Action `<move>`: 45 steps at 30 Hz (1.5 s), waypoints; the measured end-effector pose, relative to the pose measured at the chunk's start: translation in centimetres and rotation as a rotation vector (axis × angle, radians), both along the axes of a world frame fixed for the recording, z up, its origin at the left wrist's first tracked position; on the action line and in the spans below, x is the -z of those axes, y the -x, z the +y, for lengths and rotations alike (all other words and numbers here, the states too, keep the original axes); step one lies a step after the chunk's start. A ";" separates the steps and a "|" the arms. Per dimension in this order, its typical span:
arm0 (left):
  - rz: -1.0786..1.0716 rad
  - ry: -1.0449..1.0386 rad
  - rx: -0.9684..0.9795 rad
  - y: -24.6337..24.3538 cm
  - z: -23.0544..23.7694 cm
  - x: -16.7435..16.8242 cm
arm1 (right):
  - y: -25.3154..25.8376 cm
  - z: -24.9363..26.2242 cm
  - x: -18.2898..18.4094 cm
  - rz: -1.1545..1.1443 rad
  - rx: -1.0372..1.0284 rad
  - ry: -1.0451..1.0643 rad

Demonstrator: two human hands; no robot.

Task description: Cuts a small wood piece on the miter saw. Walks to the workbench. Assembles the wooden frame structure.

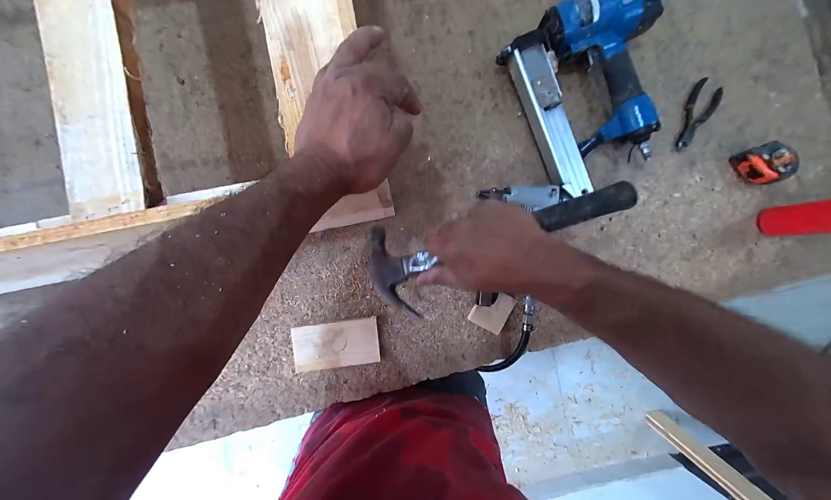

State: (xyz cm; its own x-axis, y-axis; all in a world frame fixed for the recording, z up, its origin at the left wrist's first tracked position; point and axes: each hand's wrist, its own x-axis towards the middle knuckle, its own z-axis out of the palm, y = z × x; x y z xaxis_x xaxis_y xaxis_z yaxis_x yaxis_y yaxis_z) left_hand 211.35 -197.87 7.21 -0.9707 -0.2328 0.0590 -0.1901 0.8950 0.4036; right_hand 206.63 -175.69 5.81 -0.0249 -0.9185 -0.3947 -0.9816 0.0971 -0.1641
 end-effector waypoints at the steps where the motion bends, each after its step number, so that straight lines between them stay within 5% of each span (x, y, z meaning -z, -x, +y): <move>1: -0.009 -0.010 -0.001 -0.3 0.1 0.2 | -1.4 1.0 0.2 -0.063 -0.021 -0.003; 5: 0.003 -0.032 -0.009 -0.3 0.3 0.2 | -4.2 4.7 3.3 -0.310 0.179 0.051; 7: 0.021 -0.029 -0.002 -0.4 0.1 0.3 | -4.2 6.1 4.9 -0.697 0.549 0.105; 11: 0.036 -0.026 0.030 -0.3 0.1 0.4 | -5.8 4.8 6.5 -1.669 1.380 0.618; 14: 0.057 -0.018 0.040 -0.3 0.1 0.4 | -6.6 1.9 6.7 -2.054 1.502 0.609; 17: 0.047 -0.016 0.050 -0.3 0.2 0.2 | -5.6 1.7 6.5 -2.005 1.370 0.335; 23: 0.040 -0.019 0.011 -0.4 0.3 0.2 | -3.6 2.7 5.8 -1.951 1.562 0.766; 27: 0.026 -0.026 0.004 -0.6 0.4 0.0 | -6.1 1.4 6.4 -1.876 1.384 0.336; 32: 0.044 -0.052 0.011 -0.8 0.0 0.2 | -2.9 0.4 5.4 -1.977 1.525 0.639; 36: 0.074 -0.060 0.044 -0.9 -0.2 0.4 | -3.3 -1.3 6.1 -2.007 1.334 0.300; 41: 0.079 -0.061 0.039 -0.9 -0.4 0.5 | -0.9 -2.1 5.4 -2.016 1.468 0.559; 45: 0.082 -0.064 0.045 -0.9 -0.4 0.5 | -0.6 -3.1 6.3 -1.946 1.404 0.288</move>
State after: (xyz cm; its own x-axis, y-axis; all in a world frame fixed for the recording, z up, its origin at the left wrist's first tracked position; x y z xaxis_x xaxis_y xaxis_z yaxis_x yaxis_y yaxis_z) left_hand 212.23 -198.28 6.72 -0.9728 -0.1948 0.1254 -0.1140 0.8737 0.4729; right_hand 207.28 -178.81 -0.52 -0.3266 -0.7025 -0.6323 0.8320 0.1037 -0.5450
